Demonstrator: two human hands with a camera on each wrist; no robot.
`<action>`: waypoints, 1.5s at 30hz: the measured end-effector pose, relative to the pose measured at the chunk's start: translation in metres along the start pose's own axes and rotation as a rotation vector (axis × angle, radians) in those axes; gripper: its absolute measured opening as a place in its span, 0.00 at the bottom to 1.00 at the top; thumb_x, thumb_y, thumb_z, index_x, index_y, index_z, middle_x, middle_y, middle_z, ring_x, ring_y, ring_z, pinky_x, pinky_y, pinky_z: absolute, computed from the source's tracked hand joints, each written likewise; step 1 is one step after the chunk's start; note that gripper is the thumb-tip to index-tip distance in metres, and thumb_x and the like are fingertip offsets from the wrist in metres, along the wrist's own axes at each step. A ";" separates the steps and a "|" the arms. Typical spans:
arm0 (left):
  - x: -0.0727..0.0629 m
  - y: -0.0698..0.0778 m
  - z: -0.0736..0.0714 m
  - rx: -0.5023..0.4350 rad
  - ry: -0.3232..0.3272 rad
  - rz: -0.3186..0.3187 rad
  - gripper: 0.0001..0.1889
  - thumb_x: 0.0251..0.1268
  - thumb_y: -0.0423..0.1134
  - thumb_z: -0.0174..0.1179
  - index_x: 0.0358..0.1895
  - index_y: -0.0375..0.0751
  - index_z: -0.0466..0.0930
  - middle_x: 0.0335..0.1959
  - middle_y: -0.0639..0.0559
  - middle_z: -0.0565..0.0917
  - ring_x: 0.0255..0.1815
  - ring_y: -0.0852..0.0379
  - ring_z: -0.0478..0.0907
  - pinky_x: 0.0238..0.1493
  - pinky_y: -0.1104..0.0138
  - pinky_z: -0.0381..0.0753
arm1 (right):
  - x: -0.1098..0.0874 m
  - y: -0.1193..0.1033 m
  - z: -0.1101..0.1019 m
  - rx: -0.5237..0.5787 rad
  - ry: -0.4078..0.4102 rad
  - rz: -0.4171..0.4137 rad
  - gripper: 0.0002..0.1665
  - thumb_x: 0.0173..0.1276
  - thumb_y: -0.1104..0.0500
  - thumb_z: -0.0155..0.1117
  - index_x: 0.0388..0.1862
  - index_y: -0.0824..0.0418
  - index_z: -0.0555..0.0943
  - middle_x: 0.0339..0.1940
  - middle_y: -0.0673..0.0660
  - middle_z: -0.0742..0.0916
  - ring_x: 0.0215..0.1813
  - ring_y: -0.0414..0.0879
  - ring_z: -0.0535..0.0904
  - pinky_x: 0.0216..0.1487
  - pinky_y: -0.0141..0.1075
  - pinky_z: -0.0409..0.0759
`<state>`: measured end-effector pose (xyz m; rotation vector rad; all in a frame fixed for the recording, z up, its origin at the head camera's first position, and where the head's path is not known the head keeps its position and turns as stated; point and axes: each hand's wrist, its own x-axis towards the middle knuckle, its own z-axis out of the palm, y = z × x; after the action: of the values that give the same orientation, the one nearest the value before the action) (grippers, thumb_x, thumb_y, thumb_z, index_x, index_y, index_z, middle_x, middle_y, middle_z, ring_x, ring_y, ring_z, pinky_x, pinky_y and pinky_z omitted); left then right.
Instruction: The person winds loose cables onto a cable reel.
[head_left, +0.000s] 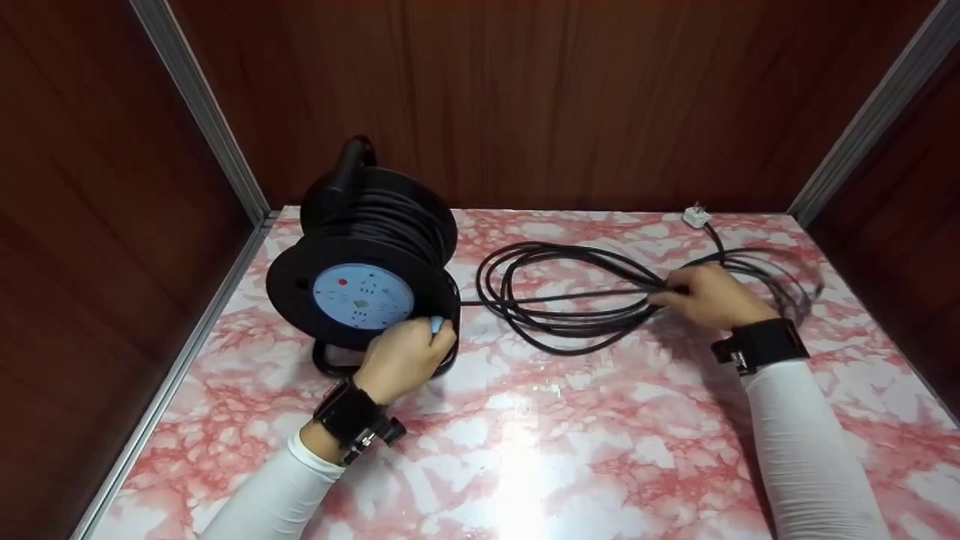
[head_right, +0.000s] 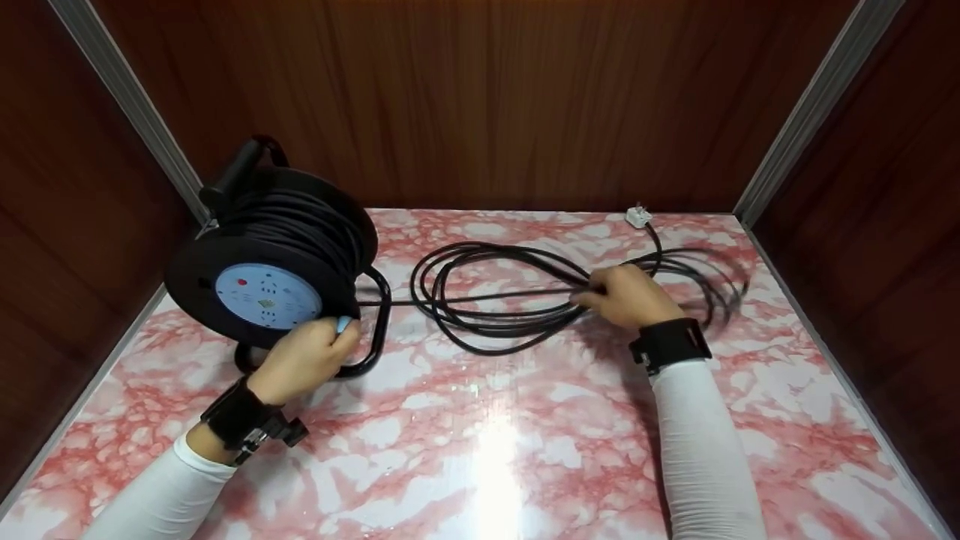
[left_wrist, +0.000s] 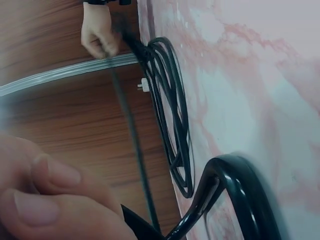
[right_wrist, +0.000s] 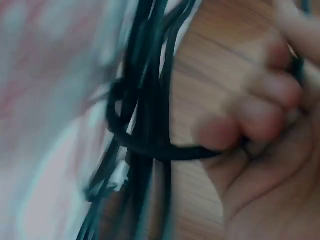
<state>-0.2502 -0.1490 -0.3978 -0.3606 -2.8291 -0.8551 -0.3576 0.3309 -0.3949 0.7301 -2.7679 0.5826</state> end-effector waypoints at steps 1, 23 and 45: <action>-0.001 -0.002 0.000 0.002 -0.002 -0.004 0.28 0.82 0.54 0.46 0.17 0.47 0.70 0.23 0.47 0.79 0.28 0.46 0.83 0.33 0.44 0.82 | 0.000 0.001 0.002 0.006 -0.041 0.005 0.22 0.75 0.43 0.70 0.23 0.49 0.78 0.18 0.45 0.75 0.22 0.42 0.70 0.27 0.38 0.68; -0.011 -0.020 0.006 -0.018 -0.074 -0.035 0.28 0.83 0.54 0.47 0.17 0.49 0.68 0.18 0.48 0.75 0.22 0.49 0.77 0.31 0.48 0.81 | 0.037 0.010 -0.041 0.028 -0.197 0.011 0.15 0.75 0.48 0.71 0.29 0.52 0.84 0.24 0.45 0.81 0.25 0.40 0.77 0.29 0.35 0.73; -0.016 -0.030 0.009 0.020 -0.072 -0.079 0.28 0.82 0.55 0.47 0.18 0.47 0.71 0.23 0.46 0.79 0.26 0.47 0.81 0.29 0.46 0.81 | 0.006 0.012 -0.074 0.138 0.044 0.120 0.13 0.75 0.46 0.71 0.43 0.53 0.91 0.36 0.55 0.88 0.34 0.42 0.78 0.37 0.29 0.71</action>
<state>-0.2438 -0.1708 -0.4246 -0.2841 -2.9343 -0.8440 -0.3609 0.3695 -0.3305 0.5733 -2.7662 0.8101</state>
